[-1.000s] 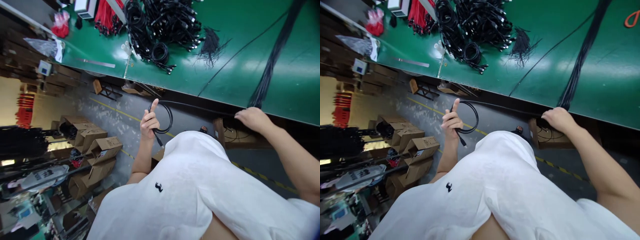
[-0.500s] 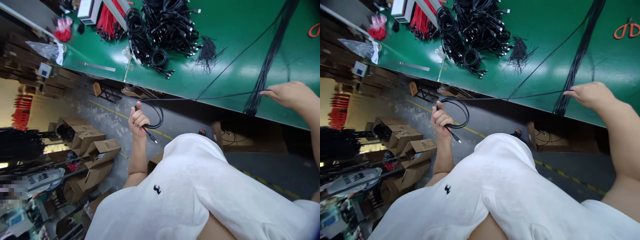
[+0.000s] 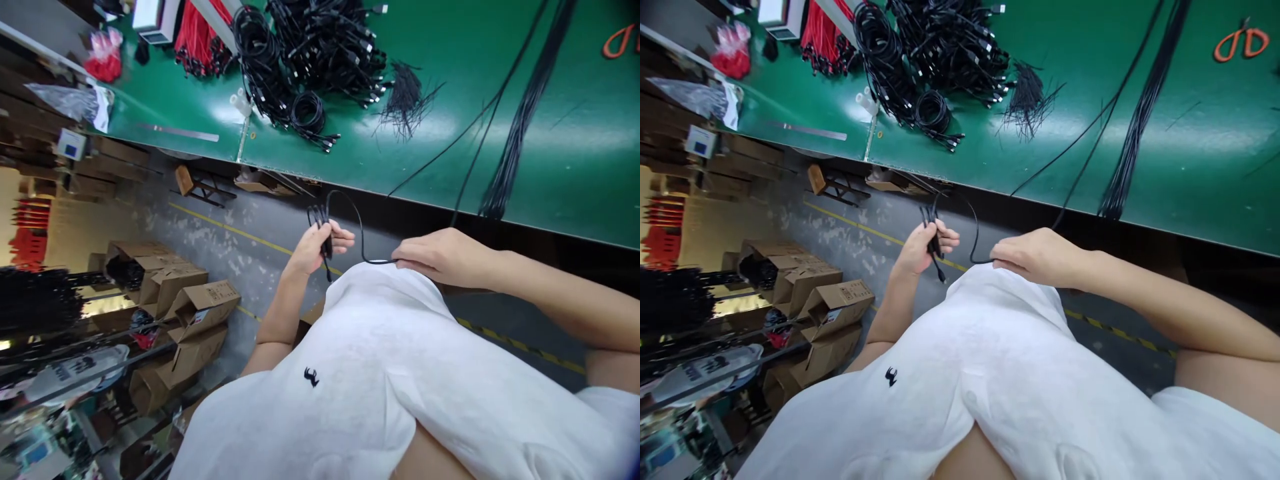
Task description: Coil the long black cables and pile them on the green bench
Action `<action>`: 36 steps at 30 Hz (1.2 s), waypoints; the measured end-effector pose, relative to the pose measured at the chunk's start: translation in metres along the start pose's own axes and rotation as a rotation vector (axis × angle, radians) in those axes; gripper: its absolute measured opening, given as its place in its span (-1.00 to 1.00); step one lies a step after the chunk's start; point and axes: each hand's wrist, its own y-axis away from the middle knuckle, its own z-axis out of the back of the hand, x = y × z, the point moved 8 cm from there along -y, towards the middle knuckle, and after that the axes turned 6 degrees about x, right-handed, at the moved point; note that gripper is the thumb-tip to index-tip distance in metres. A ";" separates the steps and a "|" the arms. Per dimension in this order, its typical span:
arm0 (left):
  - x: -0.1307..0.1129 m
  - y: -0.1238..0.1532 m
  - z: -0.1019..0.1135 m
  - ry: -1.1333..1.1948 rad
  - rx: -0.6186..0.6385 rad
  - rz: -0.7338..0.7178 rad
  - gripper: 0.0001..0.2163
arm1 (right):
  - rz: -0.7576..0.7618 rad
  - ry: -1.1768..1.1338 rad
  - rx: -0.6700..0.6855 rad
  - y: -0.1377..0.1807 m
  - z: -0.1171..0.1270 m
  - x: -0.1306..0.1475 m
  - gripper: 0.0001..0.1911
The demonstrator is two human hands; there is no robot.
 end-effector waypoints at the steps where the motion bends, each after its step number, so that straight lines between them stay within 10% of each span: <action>1: 0.011 -0.003 -0.011 -0.004 0.062 0.034 -0.73 | 0.026 -0.078 -0.012 -0.005 0.006 -0.001 -0.55; 8: 0.045 0.006 -0.058 0.020 0.388 0.117 -0.71 | -0.223 -0.341 -0.189 -0.021 0.025 -0.082 -0.48; 13: 0.028 0.017 -0.036 0.137 0.209 0.118 -0.65 | -0.377 -0.398 -0.195 0.004 0.002 -0.142 -0.45; 24: 0.044 0.023 -0.031 0.180 0.213 0.292 -0.58 | -0.310 -0.433 -0.161 0.002 -0.017 -0.136 -0.39; 30: -0.006 0.035 0.008 0.292 -0.036 -0.149 -0.65 | -0.434 -0.146 -0.195 0.053 -0.052 -0.224 -0.39; 33: -0.021 0.040 0.025 0.299 -0.095 -0.226 -0.67 | -0.416 0.103 -0.102 0.069 -0.072 -0.208 -0.49; 36: -0.022 0.034 0.031 0.269 -0.078 -0.187 -0.67 | -0.204 0.170 0.043 0.055 -0.090 -0.127 -0.55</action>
